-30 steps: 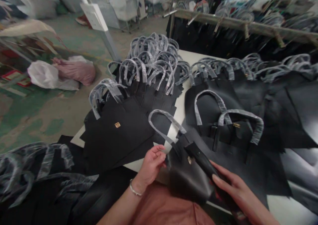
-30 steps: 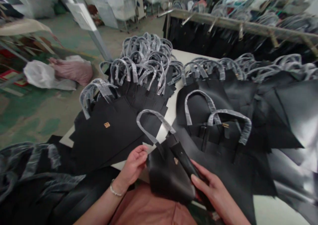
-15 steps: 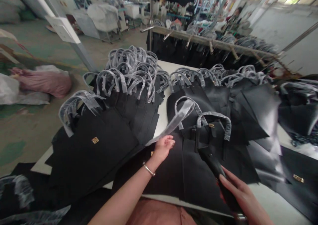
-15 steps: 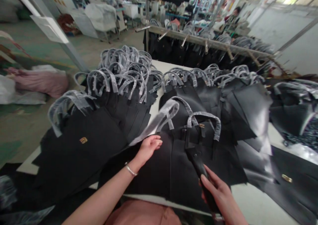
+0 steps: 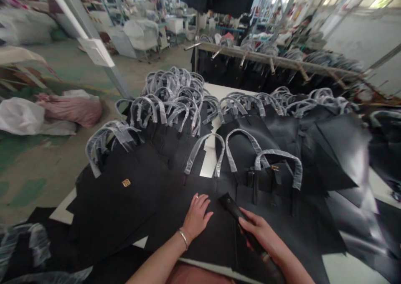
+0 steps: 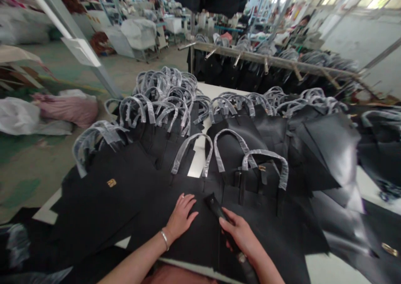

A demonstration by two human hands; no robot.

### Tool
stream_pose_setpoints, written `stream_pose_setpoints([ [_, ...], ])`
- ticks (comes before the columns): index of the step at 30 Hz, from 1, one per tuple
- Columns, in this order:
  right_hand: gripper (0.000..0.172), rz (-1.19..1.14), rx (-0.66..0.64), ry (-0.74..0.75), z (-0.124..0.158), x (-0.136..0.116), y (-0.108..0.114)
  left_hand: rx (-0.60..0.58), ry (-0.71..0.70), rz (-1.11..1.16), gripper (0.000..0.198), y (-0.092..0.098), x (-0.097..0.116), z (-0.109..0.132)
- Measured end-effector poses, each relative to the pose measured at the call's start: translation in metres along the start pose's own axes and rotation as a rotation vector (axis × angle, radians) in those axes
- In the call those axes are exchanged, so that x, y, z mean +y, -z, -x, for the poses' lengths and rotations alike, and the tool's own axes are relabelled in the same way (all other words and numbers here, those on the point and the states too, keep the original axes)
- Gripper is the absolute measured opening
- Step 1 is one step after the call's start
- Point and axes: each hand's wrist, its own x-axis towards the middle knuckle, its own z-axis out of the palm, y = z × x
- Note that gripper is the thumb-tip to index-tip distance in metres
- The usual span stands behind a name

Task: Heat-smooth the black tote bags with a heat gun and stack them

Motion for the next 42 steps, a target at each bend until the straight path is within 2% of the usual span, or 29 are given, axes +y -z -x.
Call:
stream_pose_setpoints([
  [9,0.06,-0.044,-0.04,-0.044,-0.033,-0.034,-0.012,0.002,0.005,0.06,0.036,0.003,0.001,-0.001],
  [18,0.064,-0.012,-0.047,-0.046,-0.025,-0.032,-0.014,0.004,0.044,0.09,0.033,0.005,0.006,-0.002],
  [23,0.068,0.037,0.068,0.105,-0.032,-0.04,-0.024,0.009,0.053,0.08,0.035,0.003,0.004,-0.003],
  [26,0.07,0.022,0.116,0.169,-0.025,-0.043,-0.022,0.006,0.062,0.082,0.034,0.003,0.006,-0.003],
  [31,0.074,0.125,-0.005,0.089,-0.005,-0.04,-0.023,0.023,0.139,0.09,0.039,-0.01,0.031,0.005],
  [35,0.071,0.19,-0.138,0.1,-0.006,-0.039,-0.047,0.014,0.126,0.114,0.044,-0.031,0.05,0.014],
  [39,0.07,0.232,-0.252,0.132,-0.02,-0.045,-0.072,-0.002,0.152,0.205,0.035,-0.046,0.052,0.018],
  [42,0.067,0.246,-0.274,0.166,-0.035,-0.053,-0.084,0.005,0.147,0.234,0.039,-0.051,0.049,0.016],
])
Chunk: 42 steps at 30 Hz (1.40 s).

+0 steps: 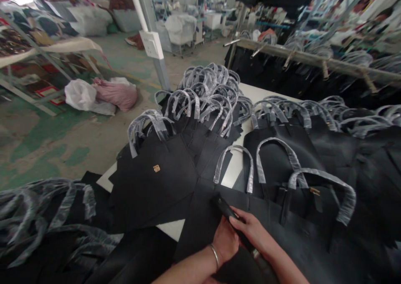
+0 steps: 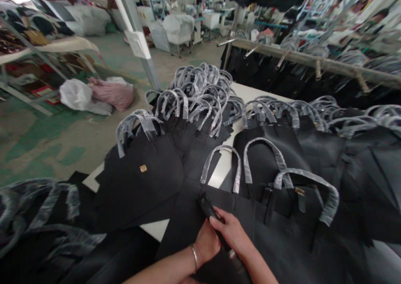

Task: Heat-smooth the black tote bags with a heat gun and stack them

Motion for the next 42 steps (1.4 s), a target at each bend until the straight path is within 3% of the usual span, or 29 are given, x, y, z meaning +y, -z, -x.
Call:
stream_pose_setpoints([
  [5,0.059,0.024,0.026,0.092,-0.018,-0.01,-0.002,0.03,0.015,-0.047,0.044,-0.001,0.0,-0.003],
  [8,0.054,0.043,0.045,0.091,-0.013,-0.008,0.001,0.025,0.05,-0.001,0.045,0.005,0.004,-0.005],
  [13,0.046,0.073,0.044,0.097,-0.006,-0.001,0.003,-0.002,-0.015,0.067,0.039,0.013,0.008,-0.005],
  [19,0.051,0.14,0.167,0.203,-0.016,-0.008,-0.011,-0.023,0.108,0.035,0.044,0.008,0.002,-0.001],
  [24,0.054,0.115,0.259,0.21,0.023,-0.006,-0.002,-0.018,0.069,-0.008,0.038,0.015,0.009,-0.004],
  [30,0.079,-0.06,0.44,-0.025,0.086,0.028,0.041,-0.016,-0.047,-0.083,0.038,0.023,0.007,-0.004],
  [33,0.093,-0.141,0.552,-0.098,0.114,0.054,0.055,0.005,-0.038,-0.094,0.038,0.041,-0.006,-0.014],
  [38,0.098,-0.228,0.635,-0.214,0.149,0.093,0.057,0.228,0.137,-0.422,0.04,0.096,-0.038,-0.054],
  [40,0.092,-0.236,0.653,-0.215,0.154,0.104,0.053,0.221,0.226,-0.548,0.051,0.113,-0.047,-0.072],
  [42,0.087,-0.237,0.646,-0.212,0.154,0.11,0.049,0.136,0.266,-0.622,0.055,0.125,-0.051,-0.086],
])
